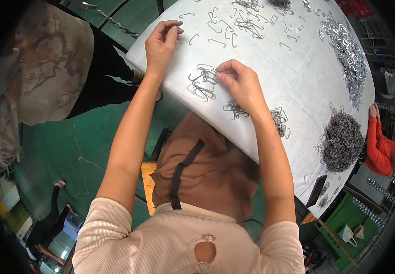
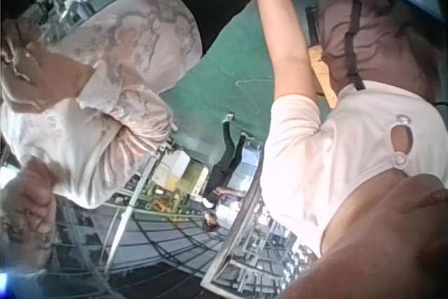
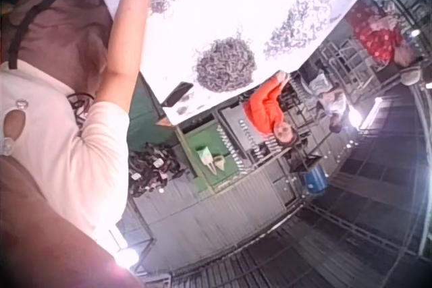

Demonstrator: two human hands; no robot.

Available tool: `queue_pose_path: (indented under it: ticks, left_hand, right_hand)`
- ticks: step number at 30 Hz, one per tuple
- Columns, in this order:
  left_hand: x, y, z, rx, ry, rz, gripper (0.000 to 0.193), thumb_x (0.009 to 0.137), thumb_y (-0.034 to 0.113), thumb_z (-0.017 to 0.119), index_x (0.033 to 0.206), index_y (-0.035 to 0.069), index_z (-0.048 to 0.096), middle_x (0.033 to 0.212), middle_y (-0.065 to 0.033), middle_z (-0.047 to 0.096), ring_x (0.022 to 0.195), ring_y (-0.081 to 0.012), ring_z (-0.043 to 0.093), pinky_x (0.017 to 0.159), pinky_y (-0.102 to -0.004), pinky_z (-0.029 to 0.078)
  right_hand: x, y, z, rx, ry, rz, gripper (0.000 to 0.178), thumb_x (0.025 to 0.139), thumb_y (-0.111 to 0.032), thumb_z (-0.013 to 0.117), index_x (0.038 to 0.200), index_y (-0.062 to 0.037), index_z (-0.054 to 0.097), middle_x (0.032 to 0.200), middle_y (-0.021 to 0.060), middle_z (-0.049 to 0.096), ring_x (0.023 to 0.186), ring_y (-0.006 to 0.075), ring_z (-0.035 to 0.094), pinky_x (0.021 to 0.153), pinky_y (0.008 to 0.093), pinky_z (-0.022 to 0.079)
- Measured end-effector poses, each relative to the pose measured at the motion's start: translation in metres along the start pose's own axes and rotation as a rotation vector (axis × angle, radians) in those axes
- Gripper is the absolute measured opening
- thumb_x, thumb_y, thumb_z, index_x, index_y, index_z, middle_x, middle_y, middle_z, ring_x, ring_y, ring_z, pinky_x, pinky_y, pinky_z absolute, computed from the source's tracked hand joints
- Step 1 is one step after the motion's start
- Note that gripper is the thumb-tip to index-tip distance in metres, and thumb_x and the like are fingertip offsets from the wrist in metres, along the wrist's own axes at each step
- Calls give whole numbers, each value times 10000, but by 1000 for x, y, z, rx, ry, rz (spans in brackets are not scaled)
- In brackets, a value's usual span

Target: The person sits at a table and repeatedly picks up small metal hooks and circular metal pieces, then fastens them together by hand. The person occasionally lifts the assembled chain to hang it on a nearby rack. Coworkers perform similar assembly tasks at the same table.

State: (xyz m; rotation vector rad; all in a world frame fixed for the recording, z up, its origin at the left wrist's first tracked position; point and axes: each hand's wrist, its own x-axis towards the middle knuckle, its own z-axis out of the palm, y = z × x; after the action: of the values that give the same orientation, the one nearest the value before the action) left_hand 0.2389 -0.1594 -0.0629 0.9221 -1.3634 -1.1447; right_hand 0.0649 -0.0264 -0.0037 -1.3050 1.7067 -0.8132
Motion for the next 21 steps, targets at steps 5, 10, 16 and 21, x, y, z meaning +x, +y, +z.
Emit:
queue_pose_path:
  ticks: [5,10,16,21]
  left_hand:
    - [-2,4,-3,-116,49,-29,161,935,75,536,1021,11,656,863,-50,671,749,-73,587,669,-204,452]
    - [-3,3,-11,-191,52,-60,177,939,103,536,1056,15,636,886,-50,658,765,-83,582,684,-214,448]
    - [-26,17,-8,-231,38,-165,174,940,89,529,1045,-1,635,906,-71,656,785,-98,594,705,-225,464]
    - [-76,33,-15,-78,-62,-170,173,935,74,532,1043,-14,634,934,-71,662,837,-112,609,761,-247,484]
  right_hand:
    - [-19,0,15,-454,176,-376,503,670,-240,806,1097,-40,629,1120,118,541,1051,298,493,894,390,436]
    - [-21,5,16,-440,195,-373,332,755,-209,740,1044,-71,656,1052,116,591,973,313,555,827,403,458]
    - [23,-2,8,-491,107,-226,145,824,-167,647,891,-40,668,860,143,655,823,319,625,747,411,483]
    - [39,-13,21,-903,-23,-242,136,830,-171,632,851,-37,646,855,136,659,828,333,625,751,423,483]
